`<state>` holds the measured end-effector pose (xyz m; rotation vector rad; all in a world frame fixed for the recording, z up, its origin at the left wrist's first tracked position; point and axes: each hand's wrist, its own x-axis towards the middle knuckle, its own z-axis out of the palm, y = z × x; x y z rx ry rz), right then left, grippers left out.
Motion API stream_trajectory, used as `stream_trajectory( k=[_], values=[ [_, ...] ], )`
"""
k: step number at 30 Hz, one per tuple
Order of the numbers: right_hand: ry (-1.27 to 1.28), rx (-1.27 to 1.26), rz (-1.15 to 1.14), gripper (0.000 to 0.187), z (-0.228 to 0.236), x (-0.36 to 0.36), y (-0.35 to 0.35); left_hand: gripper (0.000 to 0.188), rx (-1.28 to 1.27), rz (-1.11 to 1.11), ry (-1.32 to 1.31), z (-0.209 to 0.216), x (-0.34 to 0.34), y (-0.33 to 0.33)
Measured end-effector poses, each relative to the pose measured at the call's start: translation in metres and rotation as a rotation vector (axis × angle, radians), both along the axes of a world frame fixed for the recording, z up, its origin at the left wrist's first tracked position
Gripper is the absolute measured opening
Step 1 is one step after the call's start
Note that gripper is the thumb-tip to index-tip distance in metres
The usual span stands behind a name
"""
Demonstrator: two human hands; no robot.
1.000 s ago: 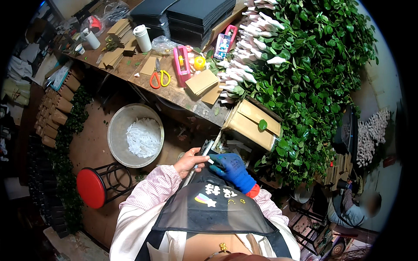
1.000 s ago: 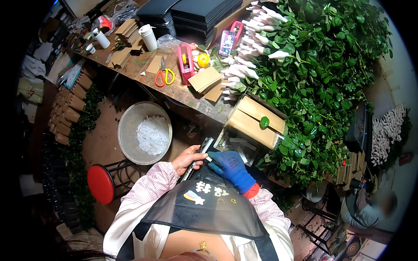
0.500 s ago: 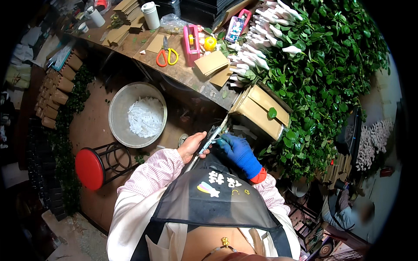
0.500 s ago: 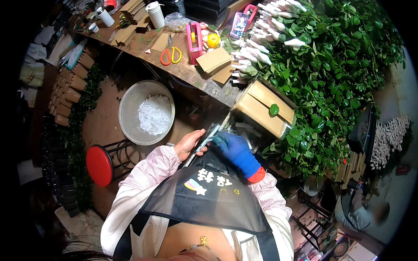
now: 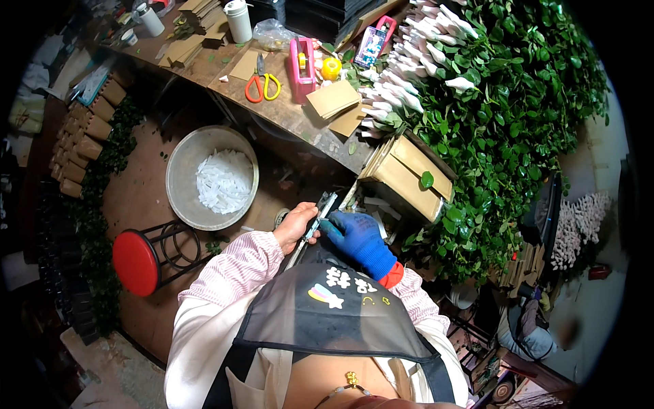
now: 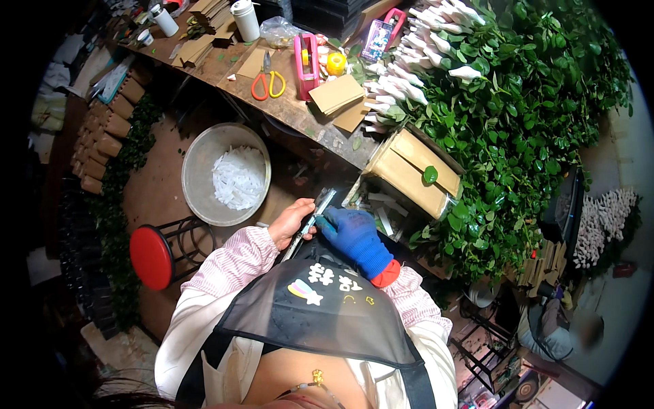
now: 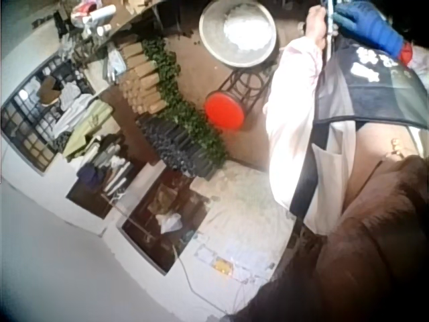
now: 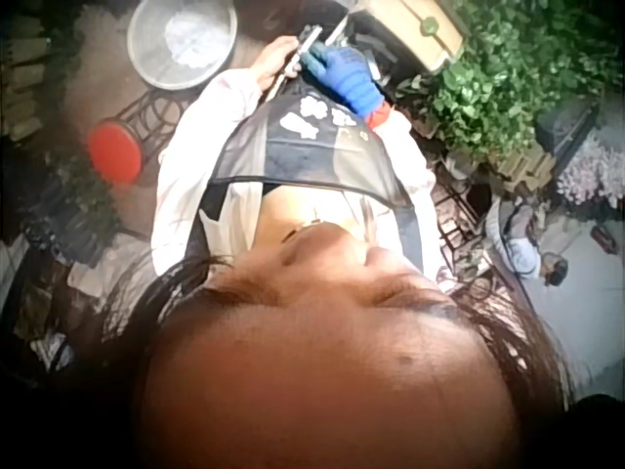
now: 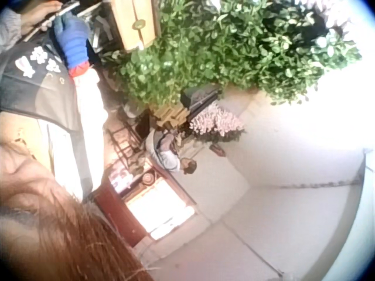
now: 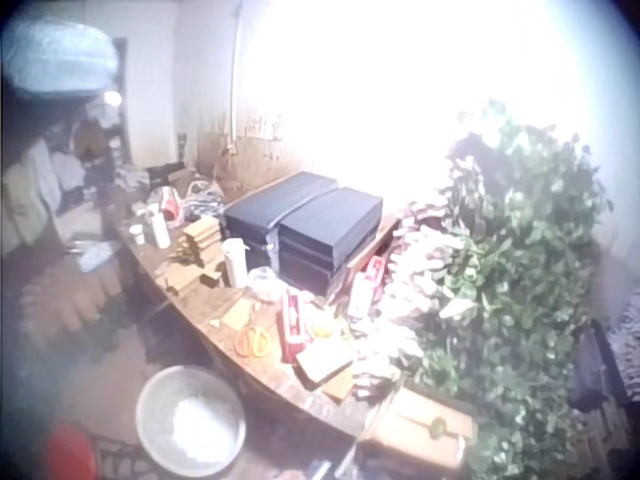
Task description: The person assembles small cardboard boxes and places artificial green leaves and white flowers inside them. They repeatedly pick leaves from a nearby pile, insert them into the boxes, and then close the boxes. The task is performed at a cluttered workbench with various tools and materials visible.
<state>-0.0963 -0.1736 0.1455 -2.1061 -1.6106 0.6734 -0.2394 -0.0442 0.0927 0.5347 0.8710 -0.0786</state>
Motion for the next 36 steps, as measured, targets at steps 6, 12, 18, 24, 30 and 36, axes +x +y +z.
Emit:
stream_trajectory(
  k=[6, 12, 18, 24, 30, 36],
  values=[
    [-0.051, -0.099, 0.029, 0.023, 0.017, 0.007, 0.014, 0.023, 0.037, -0.025, -0.005, -0.002, 0.002, 0.006],
    [-0.194, -0.072, 0.038, 0.027, 0.010, -0.008, 0.029, 0.025, 0.100, -0.064, -0.020, -0.011, 0.004, 0.023],
    [0.611, -0.210, -0.294, 0.044, -0.011, 0.000, 0.050, 0.029, 0.071, 0.038, -0.118, 0.000, 0.006, 0.049],
    [0.643, -0.122, -0.391, 0.035, -0.014, 0.001, 0.048, 0.027, -0.143, -0.016, -0.193, -0.012, 0.000, 0.092],
    [0.380, 0.068, -0.287, 0.055, 0.025, -0.015, 0.041, 0.024, -0.296, 0.072, -0.379, 0.023, 0.043, 0.147],
    [-0.048, 0.375, -0.379, 0.048, 0.114, -0.022, 0.089, 0.016, -0.240, 0.068, -0.524, 0.054, 0.097, 0.151]
  ],
)
